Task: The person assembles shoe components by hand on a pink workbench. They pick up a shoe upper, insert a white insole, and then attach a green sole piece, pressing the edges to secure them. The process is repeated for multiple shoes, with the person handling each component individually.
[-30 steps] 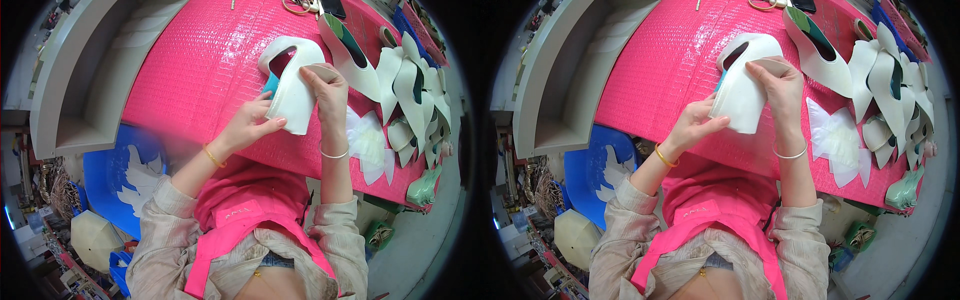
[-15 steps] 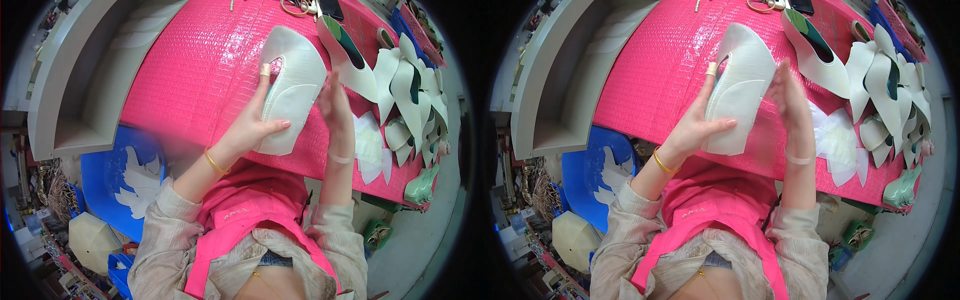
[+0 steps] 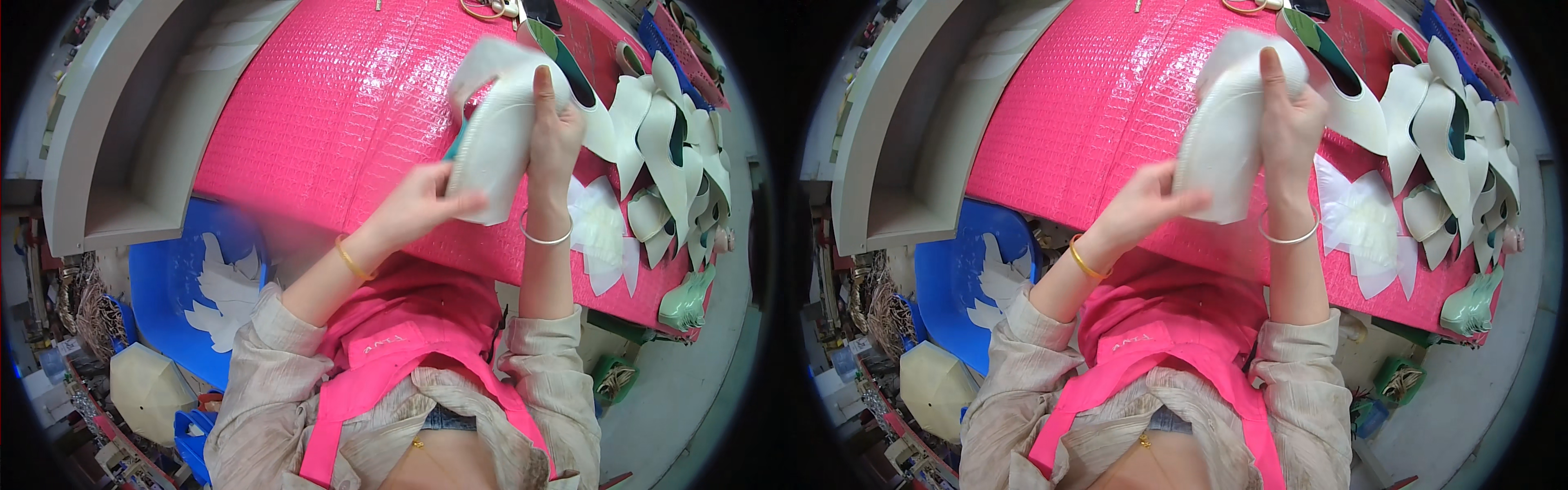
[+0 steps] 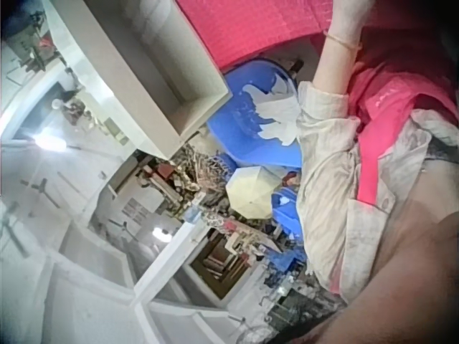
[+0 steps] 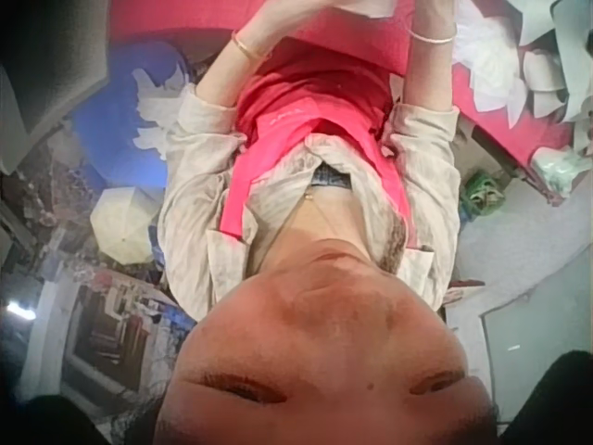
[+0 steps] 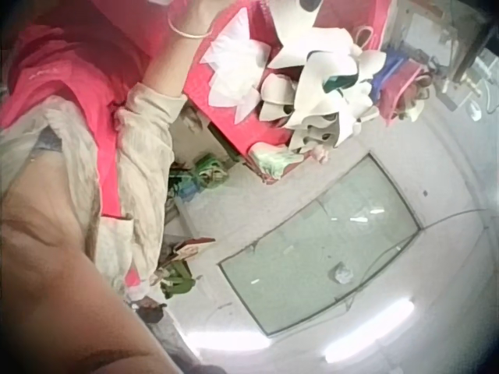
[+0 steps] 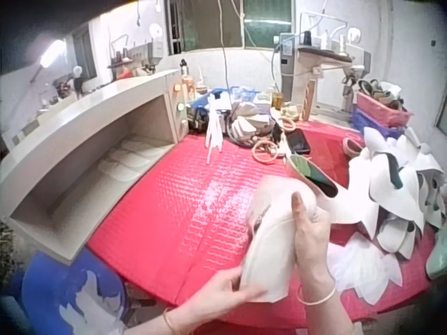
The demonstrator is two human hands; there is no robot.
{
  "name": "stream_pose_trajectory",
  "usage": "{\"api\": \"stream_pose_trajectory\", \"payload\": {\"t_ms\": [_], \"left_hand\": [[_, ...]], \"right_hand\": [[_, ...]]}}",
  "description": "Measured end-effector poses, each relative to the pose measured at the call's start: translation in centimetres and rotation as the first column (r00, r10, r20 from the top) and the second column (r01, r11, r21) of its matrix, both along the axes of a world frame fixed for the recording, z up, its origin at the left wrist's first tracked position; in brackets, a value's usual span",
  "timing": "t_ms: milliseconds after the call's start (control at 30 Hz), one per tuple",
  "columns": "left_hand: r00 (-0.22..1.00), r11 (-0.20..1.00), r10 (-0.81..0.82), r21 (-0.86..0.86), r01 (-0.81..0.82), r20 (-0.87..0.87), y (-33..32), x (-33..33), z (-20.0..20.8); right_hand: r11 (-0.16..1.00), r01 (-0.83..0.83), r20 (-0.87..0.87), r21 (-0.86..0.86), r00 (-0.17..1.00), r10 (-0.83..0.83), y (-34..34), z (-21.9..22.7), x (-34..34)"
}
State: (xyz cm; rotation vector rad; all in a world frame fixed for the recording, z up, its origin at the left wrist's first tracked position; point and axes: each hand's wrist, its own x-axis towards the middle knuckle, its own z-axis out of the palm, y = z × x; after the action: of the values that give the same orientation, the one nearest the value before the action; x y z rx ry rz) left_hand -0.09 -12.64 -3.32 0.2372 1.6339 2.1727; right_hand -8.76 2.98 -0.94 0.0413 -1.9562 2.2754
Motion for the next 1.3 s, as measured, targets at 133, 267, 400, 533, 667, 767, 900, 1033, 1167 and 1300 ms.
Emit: {"api": "stream_pose_trajectory", "payload": {"t_ms": [133, 267, 400, 533, 667, 767, 900, 1033, 1167, 1300], "left_hand": [[0.8, 0.759, 0.597, 0.282, -0.587, 0.056, 0.7, -2.6, 1.1], [0.695, 0.653, 0.712, 0.273, -0.707, 0.096, -0.7, -4.2, 1.5], [0.723, 0.675, 0.676, 0.276, -0.685, 0.14, -1.8, -4.7, 1.2], [0.694, 0.645, 0.708, 0.28, -0.711, 0.13, -2.3, -5.3, 1.5], [0.582, 0.601, 0.799, 0.151, -0.785, -0.15, -1.3, -5.3, 2.1], [0.662, 0.674, 0.739, 0.156, -0.722, -0.129, -2.0, -5.3, 2.5], [0.825, 0.823, 0.558, 0.185, -0.537, -0.087, -3.0, -5.4, 2.8], [0.84, 0.934, 0.313, -0.014, -0.356, -0.443, -1.4, -2.4, 1.0], [0.771, 0.877, 0.339, -0.114, -0.466, -0.538, 2.5, -1.1, -0.3], [0.737, 0.811, 0.282, -0.258, -0.525, -0.614, 3.6, 0.0, -2.1]], "right_hand": [[0.909, -0.381, 0.005, -0.169, 0.922, 0.388, -1.8, 0.1, 2.6], [0.815, -0.377, -0.259, 0.44, 0.816, 0.517, -2.5, -2.4, 3.4], [0.728, -0.42, -0.324, 0.542, 0.695, 0.642, -2.8, -2.1, 2.9], [0.864, -0.5, -0.149, 0.06, 0.851, 0.503, -4.1, -1.9, 4.5], [0.915, -0.398, -0.072, 0.059, 0.913, 0.402, -5.4, -0.9, 5.2], [0.914, -0.223, -0.137, 0.338, 0.95, 0.282, -5.7, -0.9, 6.6], [0.945, -0.194, -0.094, 0.262, 0.97, 0.226, -4.4, -1.9, 6.5], [0.953, 0.096, 0.065, -0.287, 0.995, -0.081, -4.1, 0.1, 5.0], [0.989, 0.099, 0.11, -0.112, 0.99, -0.086, -2.3, -0.9, 2.8], [0.985, 0.09, 0.085, 0.145, 0.991, -0.103, -2.0, -2.3, 2.1]]}}
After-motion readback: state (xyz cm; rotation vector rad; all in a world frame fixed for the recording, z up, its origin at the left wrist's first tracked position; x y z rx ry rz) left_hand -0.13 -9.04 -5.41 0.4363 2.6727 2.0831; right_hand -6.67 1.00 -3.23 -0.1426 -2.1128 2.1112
